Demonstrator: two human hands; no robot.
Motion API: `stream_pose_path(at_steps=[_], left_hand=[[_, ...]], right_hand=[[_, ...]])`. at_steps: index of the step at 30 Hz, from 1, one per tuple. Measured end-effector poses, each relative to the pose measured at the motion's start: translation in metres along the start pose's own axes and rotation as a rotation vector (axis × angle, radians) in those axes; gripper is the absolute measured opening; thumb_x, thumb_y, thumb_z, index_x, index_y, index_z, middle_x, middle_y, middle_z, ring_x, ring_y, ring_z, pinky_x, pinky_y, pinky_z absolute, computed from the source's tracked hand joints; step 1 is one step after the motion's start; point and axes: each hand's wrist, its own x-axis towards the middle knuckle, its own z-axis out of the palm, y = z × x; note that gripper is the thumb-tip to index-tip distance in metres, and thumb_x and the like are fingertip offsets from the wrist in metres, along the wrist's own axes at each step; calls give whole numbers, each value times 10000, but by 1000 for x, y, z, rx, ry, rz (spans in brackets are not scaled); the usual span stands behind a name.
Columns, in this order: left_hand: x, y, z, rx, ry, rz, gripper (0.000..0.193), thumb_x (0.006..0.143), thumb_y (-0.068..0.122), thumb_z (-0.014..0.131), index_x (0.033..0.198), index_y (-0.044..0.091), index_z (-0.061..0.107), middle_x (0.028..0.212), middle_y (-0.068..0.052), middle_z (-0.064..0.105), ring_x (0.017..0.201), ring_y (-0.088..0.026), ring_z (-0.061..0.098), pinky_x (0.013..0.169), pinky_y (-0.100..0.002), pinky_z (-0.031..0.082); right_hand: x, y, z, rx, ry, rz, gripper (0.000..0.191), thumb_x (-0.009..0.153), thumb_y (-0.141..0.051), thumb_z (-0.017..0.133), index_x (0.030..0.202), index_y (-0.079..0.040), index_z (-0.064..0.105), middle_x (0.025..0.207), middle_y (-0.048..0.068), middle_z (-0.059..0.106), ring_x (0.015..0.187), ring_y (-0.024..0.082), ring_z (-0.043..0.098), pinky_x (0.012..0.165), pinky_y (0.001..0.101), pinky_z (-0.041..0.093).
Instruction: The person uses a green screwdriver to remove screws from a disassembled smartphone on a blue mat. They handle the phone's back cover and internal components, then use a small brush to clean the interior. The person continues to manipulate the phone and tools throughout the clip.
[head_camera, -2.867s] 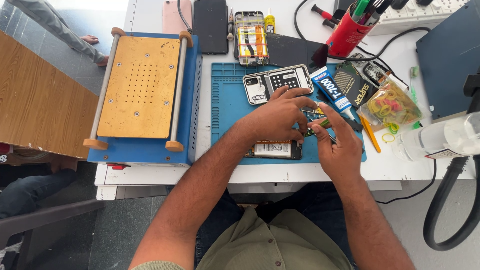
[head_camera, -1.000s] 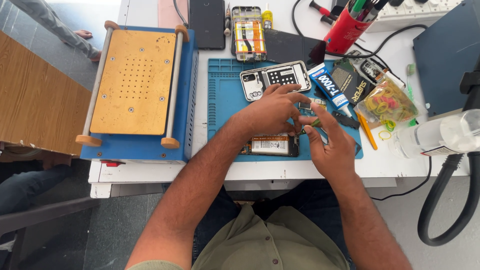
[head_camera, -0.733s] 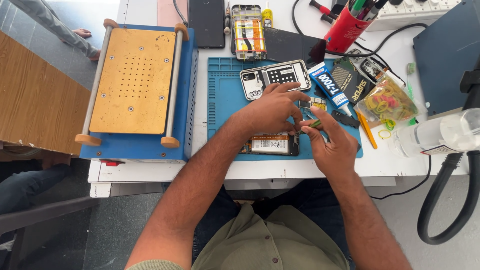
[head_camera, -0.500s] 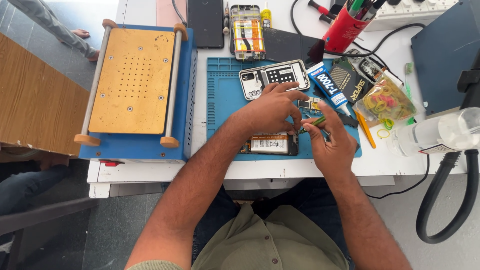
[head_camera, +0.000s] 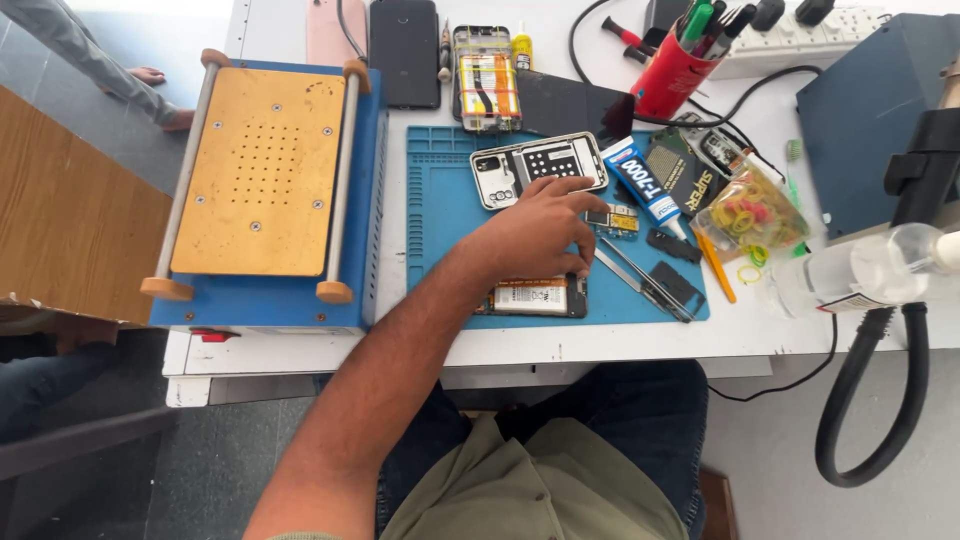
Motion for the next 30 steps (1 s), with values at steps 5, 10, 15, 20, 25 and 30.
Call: stream_pose_path(at_steps=[5, 10, 15, 20, 25, 30], left_hand=[[13, 9, -6, -18, 19, 30, 80, 744, 247, 856, 818, 219, 852, 1443, -58, 584, 1492, -311, 302, 1213, -549, 215], [22, 16, -19, -21, 52, 87, 93, 776, 253, 845, 856, 205, 846, 1442, -73, 594, 1483, -312, 332, 1203, -545, 252], [19, 15, -31, 11, 93, 86, 110, 786, 270, 840, 854, 183, 835, 1432, -76, 591, 1478, -312, 337, 1205, -523, 258], [15, 9, -28, 38, 90, 79, 99, 772, 271, 840, 808, 182, 815, 1392, -64, 608, 1472, -296, 354, 1199, -497, 279], [14, 3, -25, 32, 87, 55, 109, 774, 291, 844, 793, 191, 804, 1376, -68, 616, 1452, -280, 380, 1208, -495, 274], [16, -4, -24, 52, 102, 82, 82, 782, 272, 838, 804, 201, 804, 1383, -66, 616, 1461, -284, 378, 1195, -511, 287]], right_hand=[[14, -5, -19, -61, -10, -2, 239, 1195, -191, 499, 1284, 12, 588, 1006, 134, 728, 909, 168, 717, 842, 281, 587], [15, -17, -33, -121, -68, 0, 218, 1195, -166, 504, 1316, 4, 564, 993, 130, 717, 895, 165, 710, 815, 279, 587], [40, -16, 7, -148, -162, -25, 209, 1195, -142, 509, 1349, -4, 541, 980, 126, 706, 880, 163, 702, 788, 276, 587], [60, -23, 31, -129, -259, -46, 214, 1195, -118, 514, 1381, -11, 517, 967, 122, 695, 866, 160, 695, 761, 274, 587], [-19, 4, 109, 38, -311, 65, 232, 1195, -94, 520, 1413, -19, 494, 954, 118, 684, 852, 158, 688, 734, 271, 587], [-56, 33, 148, -35, -304, 209, 472, 1090, -31, 563, 1540, -8, 425, 1062, 186, 746, 861, 192, 695, 736, 253, 535]])
